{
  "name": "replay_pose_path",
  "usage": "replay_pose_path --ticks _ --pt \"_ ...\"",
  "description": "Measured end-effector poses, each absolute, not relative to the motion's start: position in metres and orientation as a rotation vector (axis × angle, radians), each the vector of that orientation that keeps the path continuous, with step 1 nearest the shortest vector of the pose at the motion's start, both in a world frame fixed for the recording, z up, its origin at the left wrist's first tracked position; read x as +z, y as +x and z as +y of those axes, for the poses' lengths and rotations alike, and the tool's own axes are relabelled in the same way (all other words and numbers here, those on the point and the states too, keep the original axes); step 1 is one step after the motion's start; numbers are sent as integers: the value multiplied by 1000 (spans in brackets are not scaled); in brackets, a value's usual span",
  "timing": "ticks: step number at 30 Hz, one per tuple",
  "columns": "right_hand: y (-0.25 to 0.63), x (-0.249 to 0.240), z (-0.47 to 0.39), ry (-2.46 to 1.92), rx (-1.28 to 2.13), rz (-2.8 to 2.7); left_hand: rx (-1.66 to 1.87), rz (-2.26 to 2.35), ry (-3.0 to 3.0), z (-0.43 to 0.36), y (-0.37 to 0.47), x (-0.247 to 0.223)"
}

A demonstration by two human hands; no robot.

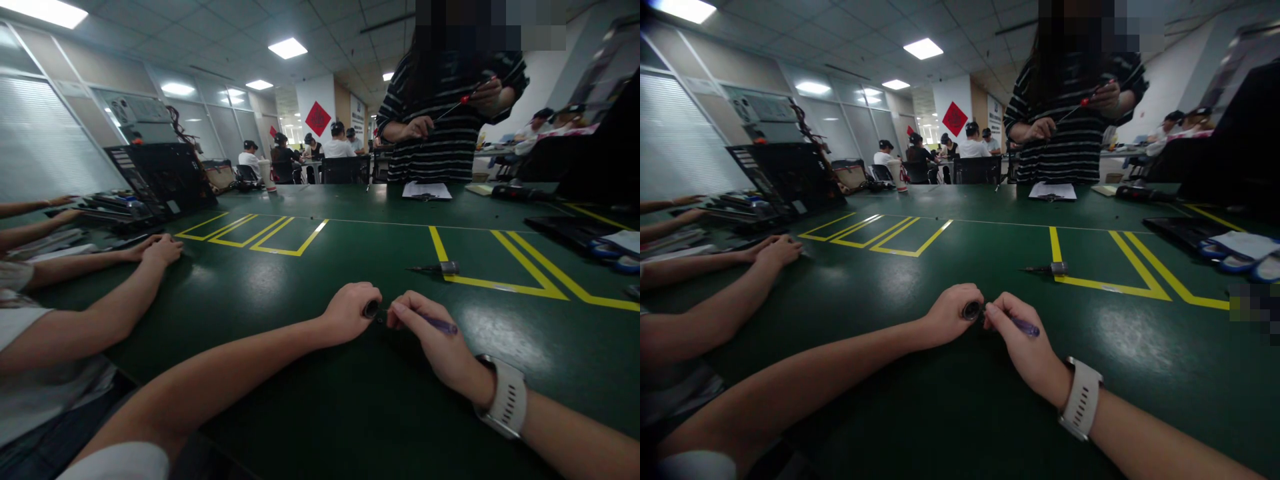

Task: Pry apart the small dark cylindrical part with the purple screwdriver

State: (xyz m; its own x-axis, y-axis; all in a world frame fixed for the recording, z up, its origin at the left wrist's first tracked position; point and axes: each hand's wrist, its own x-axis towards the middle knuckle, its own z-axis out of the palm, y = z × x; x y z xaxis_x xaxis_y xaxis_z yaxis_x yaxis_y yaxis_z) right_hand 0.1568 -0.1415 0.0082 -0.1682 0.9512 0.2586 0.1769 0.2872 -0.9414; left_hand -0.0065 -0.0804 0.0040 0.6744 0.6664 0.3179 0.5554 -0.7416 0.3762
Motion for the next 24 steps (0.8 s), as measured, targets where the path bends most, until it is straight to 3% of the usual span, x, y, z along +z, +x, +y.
replay_pose_path --ticks 5,10,14,20,24 --pt "157 9 -133 -943 1353 -1187 689 920 2548 -79 -8 4" --pt "155 11 -133 -922 1471 -1048 725 946 2448 -78 -7 3" --pt "157 8 -134 -931 1386 -1120 728 971 2417 -78 -7 3" --pt "157 11 -144 -1112 962 -1545 734 1048 2462 -77 -6 3" --pt "156 11 -144 -1124 988 -1577 732 1043 2515 -79 -6 3"
